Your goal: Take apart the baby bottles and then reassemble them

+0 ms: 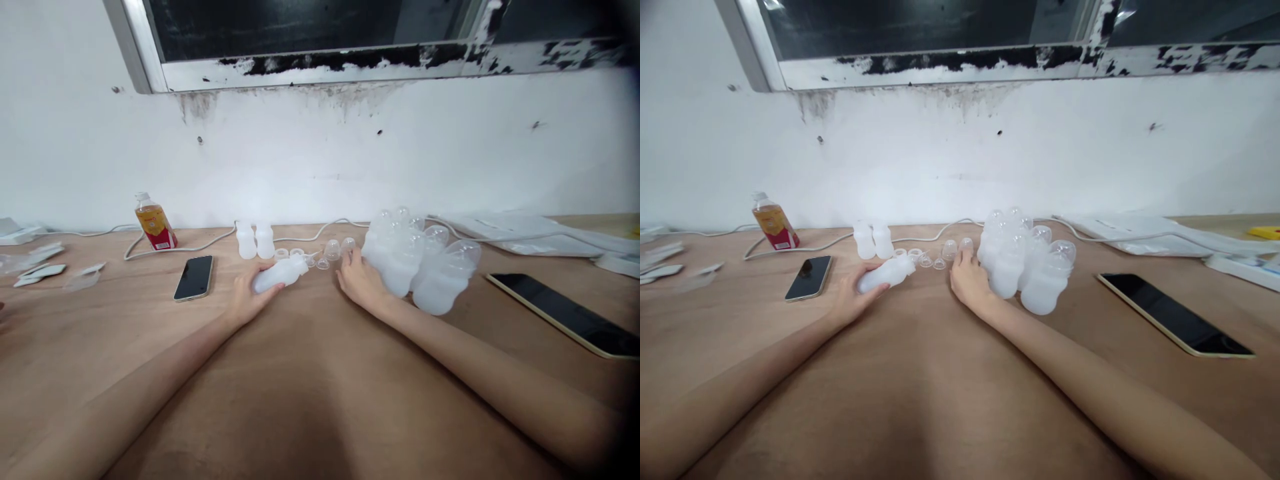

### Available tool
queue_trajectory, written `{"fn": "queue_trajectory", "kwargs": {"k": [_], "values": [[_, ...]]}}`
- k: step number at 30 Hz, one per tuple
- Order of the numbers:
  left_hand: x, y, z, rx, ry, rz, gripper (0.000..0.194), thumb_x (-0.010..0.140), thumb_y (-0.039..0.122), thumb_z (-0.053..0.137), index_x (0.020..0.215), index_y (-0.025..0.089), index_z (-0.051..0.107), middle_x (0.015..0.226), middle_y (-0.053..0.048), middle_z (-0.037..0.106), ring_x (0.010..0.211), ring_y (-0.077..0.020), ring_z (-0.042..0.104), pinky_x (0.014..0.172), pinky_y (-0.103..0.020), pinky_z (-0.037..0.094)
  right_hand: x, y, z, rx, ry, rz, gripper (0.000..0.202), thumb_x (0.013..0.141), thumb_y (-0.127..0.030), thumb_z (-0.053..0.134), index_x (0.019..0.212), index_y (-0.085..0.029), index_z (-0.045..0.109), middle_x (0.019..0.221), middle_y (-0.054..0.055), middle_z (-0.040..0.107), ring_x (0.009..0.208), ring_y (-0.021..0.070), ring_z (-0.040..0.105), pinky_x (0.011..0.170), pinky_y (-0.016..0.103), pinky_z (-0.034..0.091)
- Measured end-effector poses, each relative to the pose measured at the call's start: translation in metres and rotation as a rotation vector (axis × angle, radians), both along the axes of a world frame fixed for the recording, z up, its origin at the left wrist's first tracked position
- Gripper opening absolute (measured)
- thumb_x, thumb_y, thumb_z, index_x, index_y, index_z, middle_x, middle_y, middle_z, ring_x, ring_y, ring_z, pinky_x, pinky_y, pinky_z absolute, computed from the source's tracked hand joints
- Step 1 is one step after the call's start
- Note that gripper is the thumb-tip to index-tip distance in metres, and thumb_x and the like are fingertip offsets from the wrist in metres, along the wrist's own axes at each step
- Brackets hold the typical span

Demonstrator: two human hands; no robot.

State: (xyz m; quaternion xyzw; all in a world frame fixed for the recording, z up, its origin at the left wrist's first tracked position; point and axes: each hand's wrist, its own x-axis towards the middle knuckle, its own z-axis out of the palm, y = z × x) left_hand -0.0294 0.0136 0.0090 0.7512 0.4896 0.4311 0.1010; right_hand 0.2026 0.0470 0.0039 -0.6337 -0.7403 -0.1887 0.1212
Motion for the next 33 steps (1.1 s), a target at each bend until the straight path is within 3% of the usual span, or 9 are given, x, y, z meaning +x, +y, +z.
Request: {"fn": "queue_trajectory", "kwargs": {"k": [5,10,16,19,23,26,28,33], "values": [[0.000,-0.002,0.001,-0.039,0.009,-0.032,0.038,0.068,0.042,0.054,0.097,0.018,0.053,0.095,-0.004,0.061,0.086,-0.0207,0.056,0.076,-0.032,0.042,-0.014,-0.020,0.012,-0.038,-0.014,0.189,0.029,0.082,-0.023,0.031,0.097,-0.008,0.051,0.101,0.019,0.044,0.062,0.0188,0.054,0.054,0.032,0.041],[0.000,-0.001,0.000,-0.035,-0.028,-0.040,0.038,0.069,0.041,0.054,0.097,0.016,0.053,0.095,-0.004,0.061,0.085,-0.0201,0.056,0.076,-0.031,0.042,-0.020,-0.025,0.012,-0.033,0.137,0.423,0.024,0.081,-0.029,0.037,0.091,-0.017,0.056,0.098,0.008,0.047,0.070,0.0160,0.054,0.061,0.029,0.041],[0.000,0.003,-0.001,-0.038,-0.099,-0.011,0.037,0.069,0.041,0.055,0.094,0.015,0.055,0.094,-0.005,0.061,0.086,-0.0199,0.055,0.076,-0.030,0.041,-0.015,-0.018,0.007,-0.124,0.369,0.501,0.020,0.076,-0.032,0.045,0.087,-0.021,0.058,0.094,0.003,0.051,0.069,0.0129,0.052,0.067,0.029,0.039],[-0.001,0.004,-0.001,-0.048,-0.112,-0.015,0.037,0.069,0.042,0.053,0.094,0.015,0.055,0.092,-0.005,0.061,0.085,-0.0202,0.055,0.076,-0.031,0.041,-0.015,-0.016,0.003,-0.174,0.663,0.567,0.016,0.073,-0.032,0.049,0.078,-0.020,0.059,0.087,0.002,0.053,0.061,0.0099,0.048,0.059,0.026,0.037],[-0.001,0.003,0.000,-0.068,-0.105,-0.013,0.038,0.069,0.043,0.053,0.094,0.015,0.055,0.092,-0.005,0.061,0.086,-0.0207,0.055,0.076,-0.032,0.041,-0.013,-0.008,-0.003,-0.431,1.462,0.578,0.020,0.071,-0.038,0.050,0.077,-0.019,0.053,0.066,-0.003,0.048,0.039,0.0033,0.031,0.039,0.020,0.025],[-0.001,0.002,0.000,-0.061,-0.091,-0.014,0.038,0.069,0.043,0.053,0.094,0.015,0.055,0.093,-0.005,0.061,0.086,-0.0208,0.055,0.077,-0.032,0.041,-0.010,0.000,-0.006,-0.497,1.906,0.552,0.022,0.068,-0.037,0.054,0.081,-0.019,0.050,0.063,-0.006,0.045,0.037,0.0021,0.028,0.036,0.018,0.021],[-0.001,0.002,0.000,-0.059,-0.082,-0.018,0.037,0.069,0.042,0.053,0.094,0.016,0.055,0.093,-0.005,0.061,0.086,-0.0209,0.055,0.076,-0.032,0.041,-0.008,0.003,-0.007,-0.512,2.017,0.549,0.023,0.066,-0.034,0.056,0.082,-0.018,0.051,0.063,-0.006,0.045,0.039,0.0023,0.031,0.036,0.017,0.022],[-0.001,0.002,0.000,-0.063,-0.075,-0.012,0.036,0.069,0.042,0.054,0.095,0.016,0.055,0.092,-0.004,0.061,0.086,-0.0201,0.055,0.076,-0.031,0.042,-0.010,0.000,-0.006,-0.558,2.035,0.560,0.021,0.068,-0.033,0.057,0.082,-0.017,0.052,0.059,-0.006,0.043,0.040,0.0027,0.033,0.037,0.017,0.025]]}}
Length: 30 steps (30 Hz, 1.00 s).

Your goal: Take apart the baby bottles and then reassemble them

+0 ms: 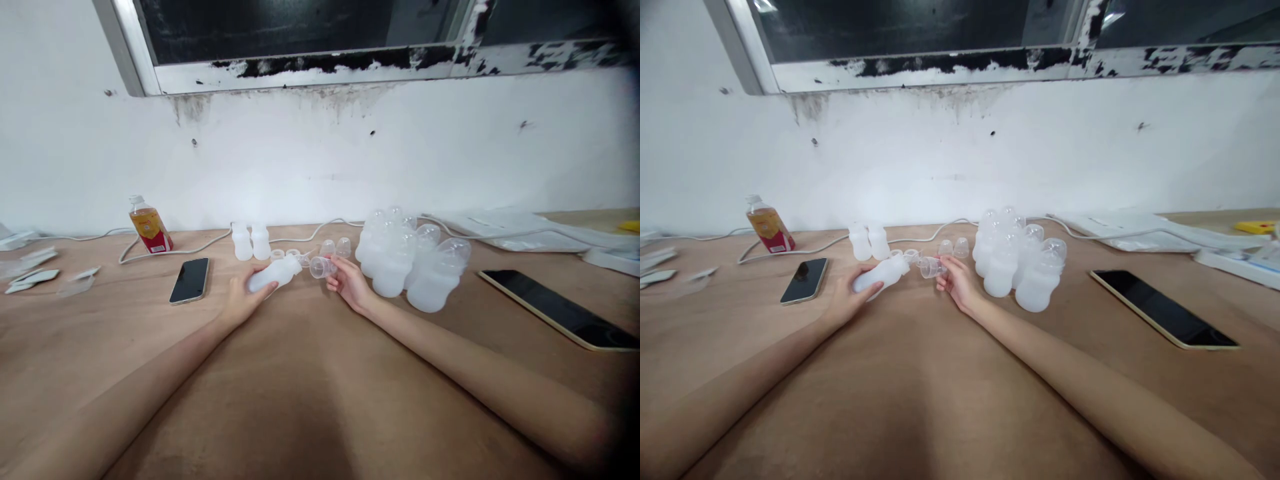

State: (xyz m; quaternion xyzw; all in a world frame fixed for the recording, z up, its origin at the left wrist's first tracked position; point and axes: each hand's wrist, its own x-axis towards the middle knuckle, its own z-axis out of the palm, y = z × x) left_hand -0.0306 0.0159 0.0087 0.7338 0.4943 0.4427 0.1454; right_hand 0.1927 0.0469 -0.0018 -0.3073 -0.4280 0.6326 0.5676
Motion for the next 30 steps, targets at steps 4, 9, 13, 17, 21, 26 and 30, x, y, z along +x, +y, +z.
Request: {"fn": "queue_trajectory", "kwargs": {"k": [4,9,13,17,21,26,30], "values": [[0.000,0.001,0.000,0.005,0.008,0.001,0.036,0.069,0.042,0.054,0.094,0.016,0.054,0.093,-0.004,0.061,0.086,-0.0197,0.055,0.076,-0.031,0.041,0.000,0.000,-0.001,-0.005,0.011,0.002,0.021,0.068,-0.032,0.057,0.082,-0.017,0.051,0.061,-0.006,0.045,0.040,0.0024,0.033,0.038,0.017,0.025],[0.001,-0.002,0.001,-0.004,0.055,-0.020,0.037,0.069,0.042,0.053,0.096,0.017,0.054,0.094,-0.004,0.061,0.086,-0.0204,0.055,0.075,-0.032,0.042,0.001,0.003,-0.002,-0.002,0.035,-0.002,0.021,0.068,-0.032,0.056,0.083,-0.018,0.050,0.067,-0.006,0.047,0.040,0.0018,0.033,0.038,0.017,0.026],[0.003,-0.006,0.003,-0.022,0.147,-0.054,0.040,0.067,0.044,0.053,0.098,0.018,0.053,0.093,-0.004,0.062,0.084,-0.0218,0.057,0.073,-0.033,0.043,-0.003,-0.004,0.000,0.112,-0.126,0.091,0.023,0.070,-0.034,0.054,0.087,-0.018,0.050,0.063,-0.004,0.047,0.045,0.0055,0.041,0.039,0.018,0.030],[0.002,-0.007,0.002,-0.015,0.206,-0.062,0.041,0.067,0.045,0.053,0.098,0.019,0.053,0.094,-0.004,0.062,0.083,-0.0219,0.057,0.072,-0.033,0.043,-0.005,-0.013,0.002,0.282,-0.390,0.142,0.027,0.075,-0.036,0.048,0.097,-0.019,0.047,0.059,-0.004,0.047,0.048,0.0085,0.045,0.045,0.023,0.038],[0.002,-0.007,0.001,-0.002,0.209,-0.087,0.040,0.068,0.044,0.052,0.099,0.019,0.052,0.094,-0.004,0.062,0.083,-0.0209,0.057,0.071,-0.031,0.043,-0.006,-0.020,0.004,0.459,-0.694,0.117,0.040,0.073,-0.034,0.051,0.110,-0.022,0.040,0.083,0.001,0.053,0.055,0.0089,0.049,0.054,0.026,0.044],[0.004,-0.009,-0.001,-0.040,0.258,-0.138,0.041,0.068,0.044,0.052,0.101,0.019,0.051,0.097,-0.004,0.061,0.082,-0.0204,0.058,0.070,-0.031,0.043,-0.009,-0.026,0.008,0.682,-0.973,0.044,0.038,0.074,-0.031,0.051,0.109,-0.022,0.042,0.110,0.008,0.043,0.091,0.0166,0.047,0.062,0.027,0.046],[0.009,-0.011,-0.002,-0.064,0.209,-0.113,0.041,0.067,0.043,0.053,0.099,0.018,0.052,0.095,-0.004,0.061,0.084,-0.0204,0.057,0.073,-0.031,0.043,-0.010,-0.027,0.009,0.740,-1.049,0.030,0.037,0.076,-0.029,0.049,0.111,-0.022,0.040,0.107,0.008,0.044,0.092,0.0169,0.046,0.064,0.028,0.045]]}}
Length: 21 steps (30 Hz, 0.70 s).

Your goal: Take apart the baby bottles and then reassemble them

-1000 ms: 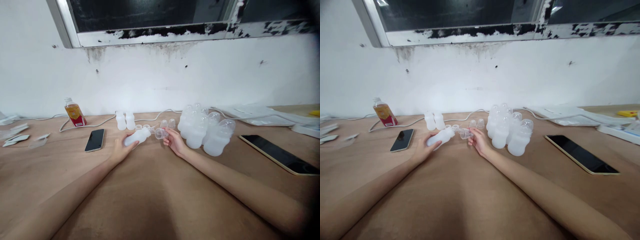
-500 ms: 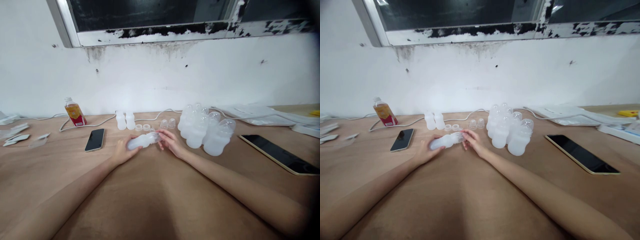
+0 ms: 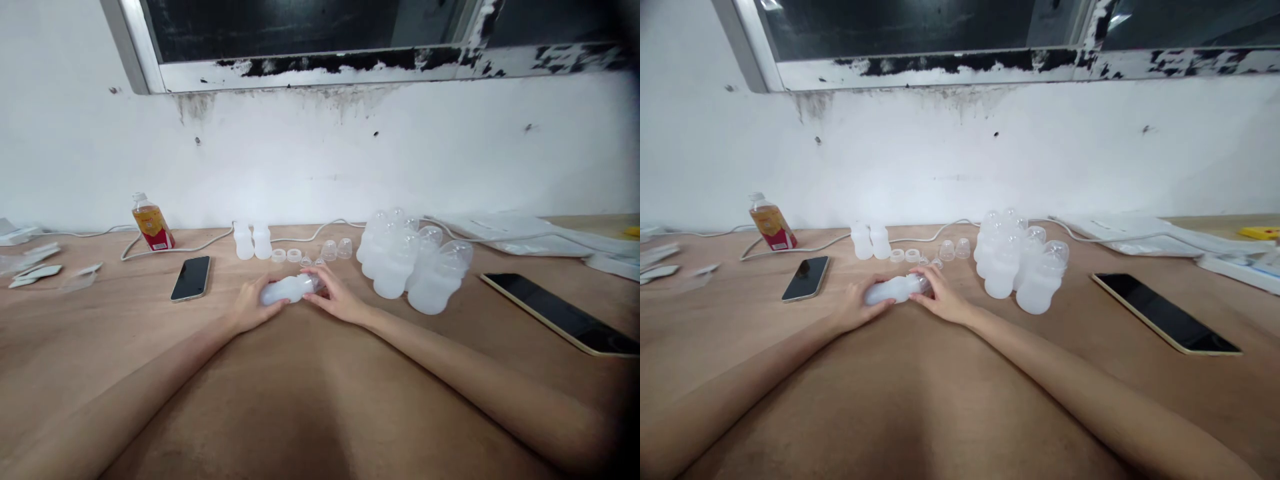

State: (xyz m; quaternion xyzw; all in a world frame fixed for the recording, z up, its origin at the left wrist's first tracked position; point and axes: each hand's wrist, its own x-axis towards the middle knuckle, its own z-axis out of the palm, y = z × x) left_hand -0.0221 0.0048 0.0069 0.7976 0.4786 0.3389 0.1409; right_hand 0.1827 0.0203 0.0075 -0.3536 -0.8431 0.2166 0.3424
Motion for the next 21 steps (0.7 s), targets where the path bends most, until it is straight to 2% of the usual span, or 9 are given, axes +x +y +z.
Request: {"fn": "queue_trajectory", "kwargs": {"k": [4,7,10,12,16,19,21], "values": [[0.005,-0.001,0.002,-0.132,-0.162,0.006,0.037,0.065,0.044,0.056,0.091,0.018,0.057,0.087,-0.002,0.062,0.079,-0.0192,0.057,0.071,-0.031,0.043,0.001,0.000,-0.002,0.026,-0.009,0.003,0.036,0.077,-0.029,0.047,0.112,-0.022,0.038,0.106,0.007,0.045,0.092,0.0166,0.047,0.067,0.029,0.045],[0.007,-0.001,0.005,-0.384,-0.355,-0.033,0.038,0.064,0.046,0.057,0.086,0.015,0.058,0.076,-0.003,0.062,0.067,-0.0167,0.057,0.057,-0.026,0.044,0.002,-0.002,0.000,0.081,-0.018,-0.011,0.036,0.078,-0.030,0.046,0.112,-0.022,0.037,0.105,0.008,0.045,0.093,0.0169,0.047,0.070,0.030,0.045],[0.005,0.001,0.006,-0.707,-0.551,-0.154,0.040,0.069,0.048,0.051,0.087,0.012,0.057,0.061,-0.004,0.059,0.052,-0.0128,0.054,0.041,-0.021,0.037,0.001,-0.005,0.010,0.159,-0.087,-0.015,0.036,0.079,-0.031,0.045,0.113,-0.020,0.037,0.105,0.008,0.045,0.091,0.0161,0.047,0.073,0.030,0.044],[0.004,0.002,0.006,-0.814,-0.652,-0.252,0.039,0.071,0.046,0.049,0.089,0.012,0.056,0.066,-0.006,0.060,0.053,-0.0122,0.054,0.039,-0.019,0.036,0.001,-0.008,0.024,0.194,-0.179,-0.011,0.036,0.079,-0.032,0.044,0.113,-0.020,0.037,0.106,0.008,0.045,0.087,0.0156,0.049,0.072,0.030,0.043],[0.008,0.005,0.000,-0.782,-0.809,-0.331,0.036,0.074,0.041,0.049,0.100,0.016,0.050,0.096,-0.010,0.057,0.078,-0.0156,0.057,0.052,-0.021,0.046,0.009,-0.012,0.059,0.269,-0.358,-0.057,0.041,0.078,-0.035,0.045,0.115,-0.021,0.035,0.112,0.009,0.045,0.086,0.0181,0.051,0.070,0.031,0.042],[0.013,0.006,-0.006,-0.707,-0.874,-0.326,0.033,0.075,0.035,0.051,0.103,0.017,0.048,0.109,-0.009,0.052,0.095,-0.0171,0.053,0.067,-0.025,0.049,0.022,-0.007,0.085,0.342,-0.489,-0.273,0.050,0.072,-0.038,0.051,0.114,-0.017,0.035,0.105,0.009,0.052,0.085,0.0215,0.053,0.069,0.032,0.040],[0.014,0.007,-0.009,-0.701,-0.866,-0.315,0.031,0.073,0.031,0.054,0.101,0.016,0.050,0.112,-0.009,0.051,0.097,-0.0168,0.052,0.072,-0.025,0.048,0.030,0.001,0.098,0.370,-0.632,-0.404,0.046,0.069,-0.040,0.053,0.107,-0.017,0.042,0.099,0.008,0.055,0.080,0.0228,0.054,0.066,0.032,0.039]]}}
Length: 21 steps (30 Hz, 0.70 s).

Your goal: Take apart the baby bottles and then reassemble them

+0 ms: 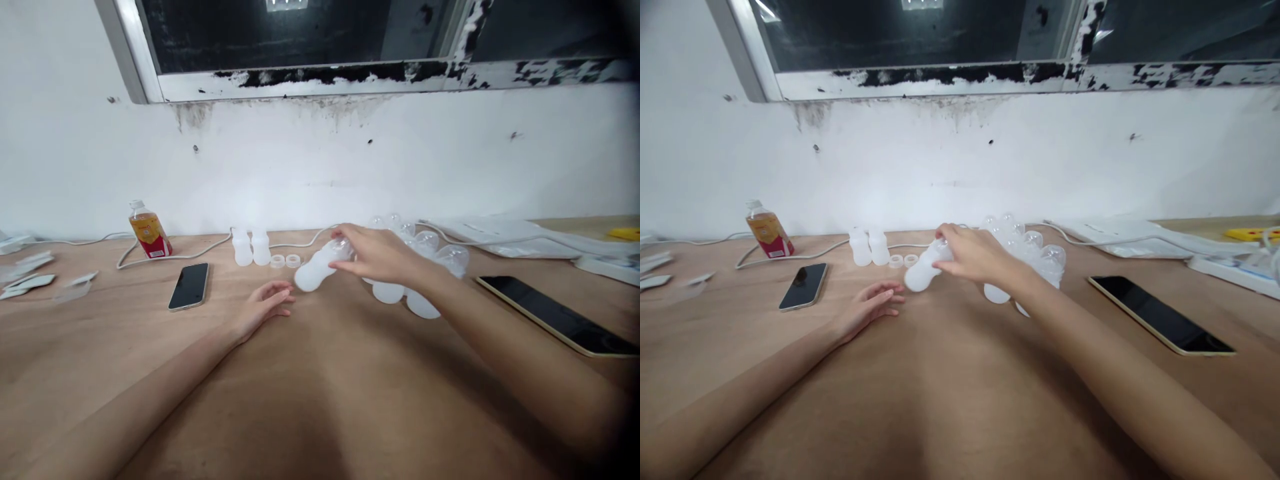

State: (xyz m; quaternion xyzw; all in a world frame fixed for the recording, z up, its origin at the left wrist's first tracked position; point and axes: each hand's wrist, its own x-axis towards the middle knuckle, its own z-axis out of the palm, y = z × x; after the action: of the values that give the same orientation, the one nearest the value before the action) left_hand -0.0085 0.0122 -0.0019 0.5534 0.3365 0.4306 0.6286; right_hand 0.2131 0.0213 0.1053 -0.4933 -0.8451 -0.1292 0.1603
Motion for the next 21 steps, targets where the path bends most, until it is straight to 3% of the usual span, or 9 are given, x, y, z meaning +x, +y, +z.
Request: {"fn": "queue_trajectory", "kwargs": {"k": [6,13,21], "values": [[-0.003,0.002,-0.001,-0.031,0.005,-0.026,0.027,0.070,0.027,0.059,0.094,0.014,0.056,0.108,-0.009,0.053,0.092,-0.0149,0.053,0.070,-0.024,0.047,0.008,0.032,0.007,0.003,-0.336,-0.232,0.036,0.065,-0.032,0.058,0.094,-0.011,0.051,0.089,0.013,0.058,0.085,0.0276,0.050,0.061,0.033,0.036],[-0.002,0.003,-0.001,-0.040,-0.008,-0.034,0.027,0.069,0.024,0.061,0.093,0.013,0.057,0.105,-0.009,0.053,0.087,-0.0143,0.053,0.068,-0.023,0.046,0.002,0.041,0.009,-0.021,-0.503,-0.360,0.035,0.064,-0.023,0.058,0.095,-0.007,0.053,0.097,0.017,0.054,0.090,0.0275,0.046,0.065,0.032,0.035],[-0.002,0.005,-0.003,-0.029,-0.015,-0.047,0.026,0.069,0.021,0.061,0.094,0.013,0.057,0.105,-0.009,0.052,0.084,-0.0132,0.053,0.067,-0.023,0.046,0.001,0.045,0.004,0.030,-0.542,-0.360,0.033,0.064,-0.015,0.056,0.095,-0.005,0.054,0.097,0.017,0.053,0.092,0.0272,0.045,0.069,0.032,0.034]]}}
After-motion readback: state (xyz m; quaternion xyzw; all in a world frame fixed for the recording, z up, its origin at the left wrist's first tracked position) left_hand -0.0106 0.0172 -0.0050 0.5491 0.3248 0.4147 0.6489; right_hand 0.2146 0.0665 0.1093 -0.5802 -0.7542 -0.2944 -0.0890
